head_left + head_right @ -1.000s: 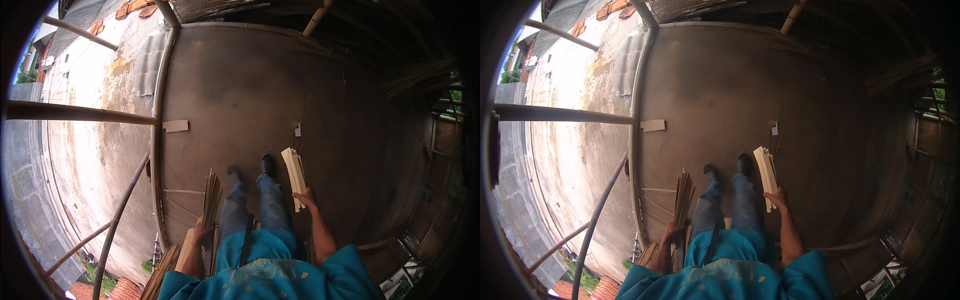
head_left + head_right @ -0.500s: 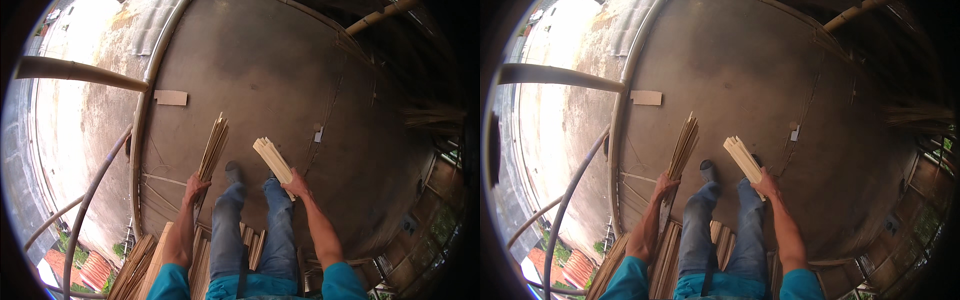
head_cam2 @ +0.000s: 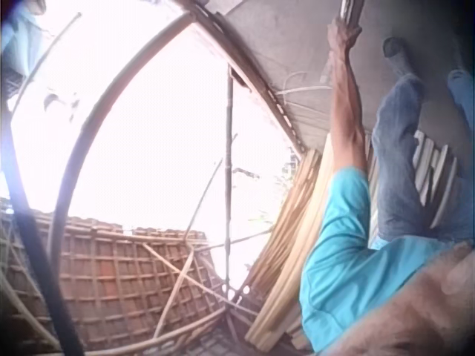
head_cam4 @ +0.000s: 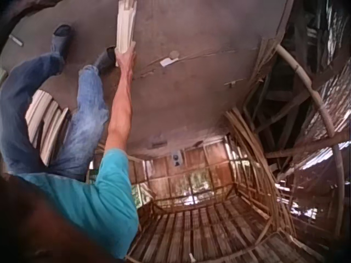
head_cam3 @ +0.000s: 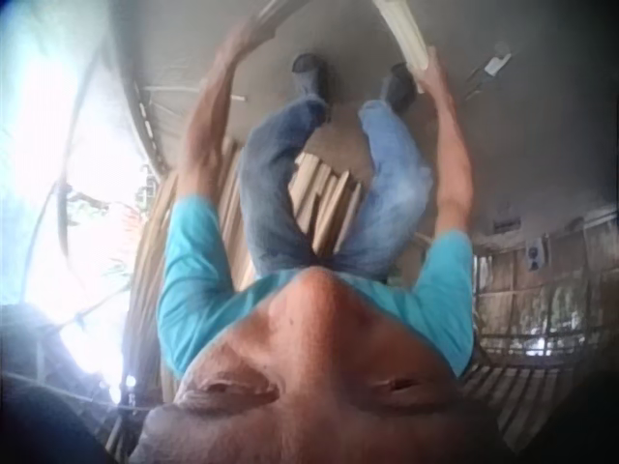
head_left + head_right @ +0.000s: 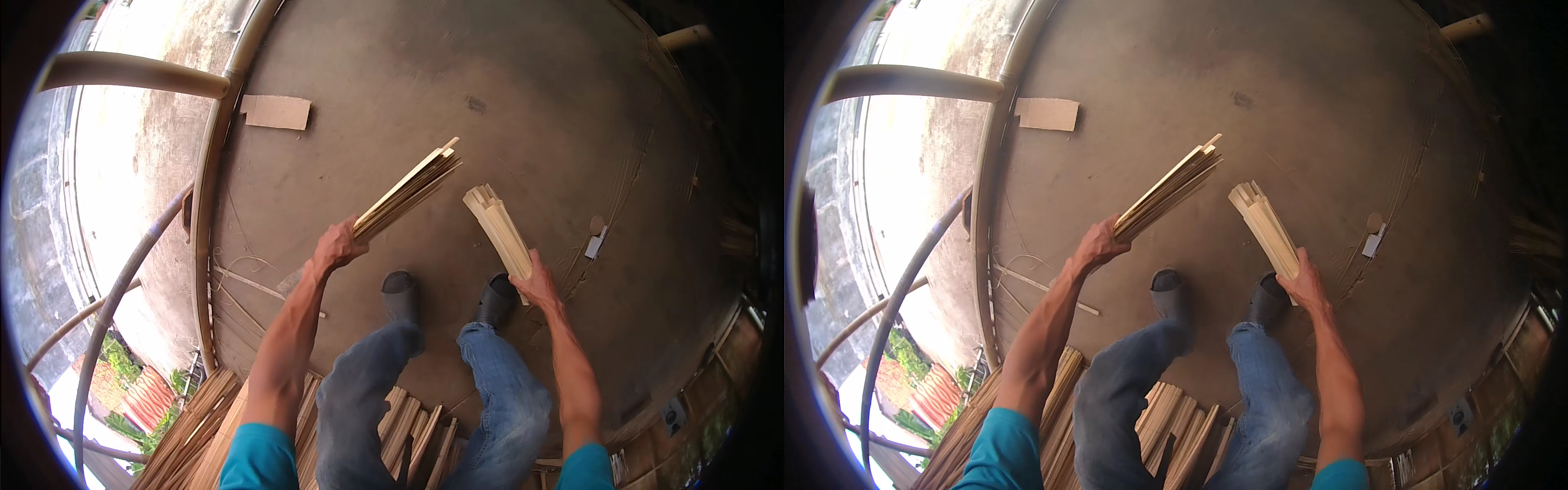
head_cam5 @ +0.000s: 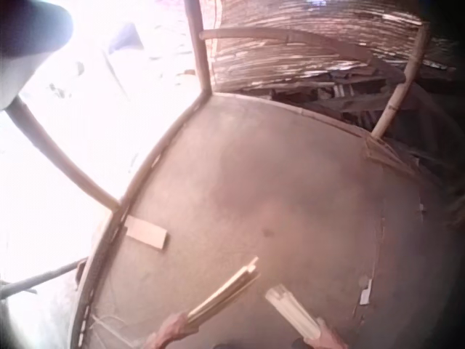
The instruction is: The person sits on the ground and uses a machete to split bamboo strips into thinner pieces. They gather the finished strips, stand, and carry them into a covered area, then sit and arrange the strips on the floor.
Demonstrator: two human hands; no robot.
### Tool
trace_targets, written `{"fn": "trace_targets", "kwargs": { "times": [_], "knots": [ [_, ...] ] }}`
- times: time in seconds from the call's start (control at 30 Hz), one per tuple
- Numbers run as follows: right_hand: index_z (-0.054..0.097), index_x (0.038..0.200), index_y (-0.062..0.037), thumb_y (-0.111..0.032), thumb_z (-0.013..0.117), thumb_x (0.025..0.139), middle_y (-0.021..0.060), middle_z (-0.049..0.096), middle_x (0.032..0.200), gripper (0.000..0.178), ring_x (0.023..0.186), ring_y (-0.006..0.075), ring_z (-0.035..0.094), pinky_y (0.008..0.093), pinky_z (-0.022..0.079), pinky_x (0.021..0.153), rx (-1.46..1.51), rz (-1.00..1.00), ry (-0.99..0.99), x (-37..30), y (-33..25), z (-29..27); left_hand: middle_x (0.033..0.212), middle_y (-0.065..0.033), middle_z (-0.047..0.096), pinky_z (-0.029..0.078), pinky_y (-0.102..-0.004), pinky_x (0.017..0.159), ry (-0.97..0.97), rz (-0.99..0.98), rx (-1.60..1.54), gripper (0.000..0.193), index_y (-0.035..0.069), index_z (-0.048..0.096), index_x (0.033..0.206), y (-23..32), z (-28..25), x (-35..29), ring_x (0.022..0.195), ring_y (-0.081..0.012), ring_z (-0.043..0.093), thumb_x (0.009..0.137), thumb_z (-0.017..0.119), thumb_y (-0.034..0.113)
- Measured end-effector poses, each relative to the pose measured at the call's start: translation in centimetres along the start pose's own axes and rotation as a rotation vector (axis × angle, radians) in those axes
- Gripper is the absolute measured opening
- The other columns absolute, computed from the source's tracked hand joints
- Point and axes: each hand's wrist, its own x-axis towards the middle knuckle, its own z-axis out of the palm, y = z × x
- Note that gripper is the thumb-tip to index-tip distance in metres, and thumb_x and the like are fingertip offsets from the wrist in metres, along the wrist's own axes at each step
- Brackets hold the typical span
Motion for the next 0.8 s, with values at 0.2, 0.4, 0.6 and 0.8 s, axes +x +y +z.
{"fn": "trace_targets", "kwargs": {
  "times": [0.2,0.4,0.6,0.8],
  "knots": [
    [0.046,0.128,-0.0065,-0.021,0.081,0.081,0.0272,0.070,0.108,0.061,0.103,0.0489,0.067,0.0545,0.054,0.084,0.034,-0.087,0.018,2.1,4.3,1.4,0.094,-0.0238,0.069,0.051,-0.0518,0.077,-0.018,0.086,-0.053,0.040,0.007,0.061,0.110,-4.6,3.3,2.9,0.093,-0.0457,0.066,0.076,0.074,0.024],
    [0.048,0.128,-0.0060,-0.020,0.082,0.080,0.0274,0.069,0.113,0.060,0.106,0.0481,0.066,0.0528,0.054,0.087,-0.004,-0.110,-0.009,3.6,5.8,2.2,0.095,-0.0235,0.069,0.051,-0.0515,0.078,0.004,0.151,-0.130,0.041,0.008,0.060,0.112,-7.2,6.3,3.4,0.093,-0.0454,0.065,0.078,0.076,0.023],
    [0.048,0.128,-0.0042,-0.018,0.083,0.077,0.0264,0.069,0.111,0.063,0.103,0.0471,0.067,0.0520,0.054,0.086,-0.126,-0.259,0.099,5.0,8.4,3.1,0.093,-0.0206,0.070,0.051,-0.0496,0.077,0.083,0.095,-0.036,0.039,0.007,0.060,0.109,-8.0,7.0,3.3,0.089,-0.0427,0.067,0.078,0.076,0.024],
    [0.049,0.123,-0.0015,-0.021,0.083,0.074,0.0240,0.056,0.114,0.063,0.107,0.0438,0.058,0.0502,0.050,0.090,-0.184,-0.370,0.373,5.2,11.5,4.9,0.097,-0.0210,0.071,0.053,-0.0532,0.080,0.177,0.097,0.048,0.046,0.012,0.060,0.114,-8.3,8.5,2.7,0.094,-0.0443,0.067,0.075,0.079,0.028]
  ]
}}
